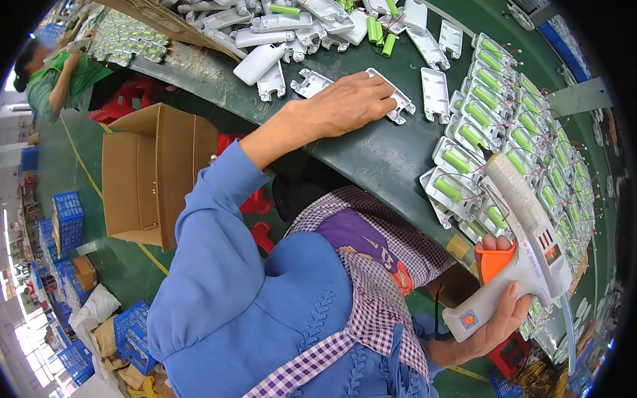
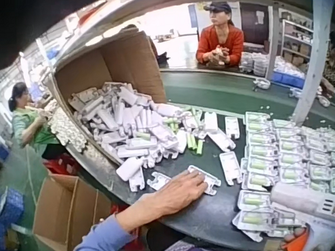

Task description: Applying hot glue to electronic components and placing them into plastic housings at a factory assembly line.

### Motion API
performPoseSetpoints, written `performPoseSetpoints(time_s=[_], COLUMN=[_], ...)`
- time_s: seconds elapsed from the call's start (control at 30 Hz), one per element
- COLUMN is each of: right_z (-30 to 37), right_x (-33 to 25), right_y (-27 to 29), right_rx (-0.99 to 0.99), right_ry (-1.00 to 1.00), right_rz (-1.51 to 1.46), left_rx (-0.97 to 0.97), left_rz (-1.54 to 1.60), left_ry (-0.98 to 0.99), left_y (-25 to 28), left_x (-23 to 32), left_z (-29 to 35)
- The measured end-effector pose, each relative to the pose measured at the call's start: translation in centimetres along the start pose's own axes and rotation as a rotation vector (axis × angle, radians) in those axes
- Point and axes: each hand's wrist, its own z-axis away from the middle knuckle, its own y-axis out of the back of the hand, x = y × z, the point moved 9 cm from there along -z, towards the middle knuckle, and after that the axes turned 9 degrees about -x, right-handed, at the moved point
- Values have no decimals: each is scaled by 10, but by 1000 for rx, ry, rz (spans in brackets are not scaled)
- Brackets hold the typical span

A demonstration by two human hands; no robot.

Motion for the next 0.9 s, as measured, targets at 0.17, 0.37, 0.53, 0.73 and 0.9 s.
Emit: performPoseSetpoints(time_s=[0.17,0.37,0.53,0.73,0.9], right_z=[1,1,4,-5,-9], right_x=[-3,-5,-3,5,9], right_y=[-5,-8,-6,-14,-23], right_rx=[5,-5,-25,-46,-69], right_ry=[-7,-13,-15,-59,-97], right_rz=[-10,11,18,10,7], left_rx=[-84,-97,-36,182,395], left_rz=[400,-66,-14,148,-121], left_ry=[-259,-255,-202,49,395], left_y=[-2,-16,-15,-1,40], left_x=[1,-16,-1,8,-56], left_z=[-26,-55,-52,-15,-28])
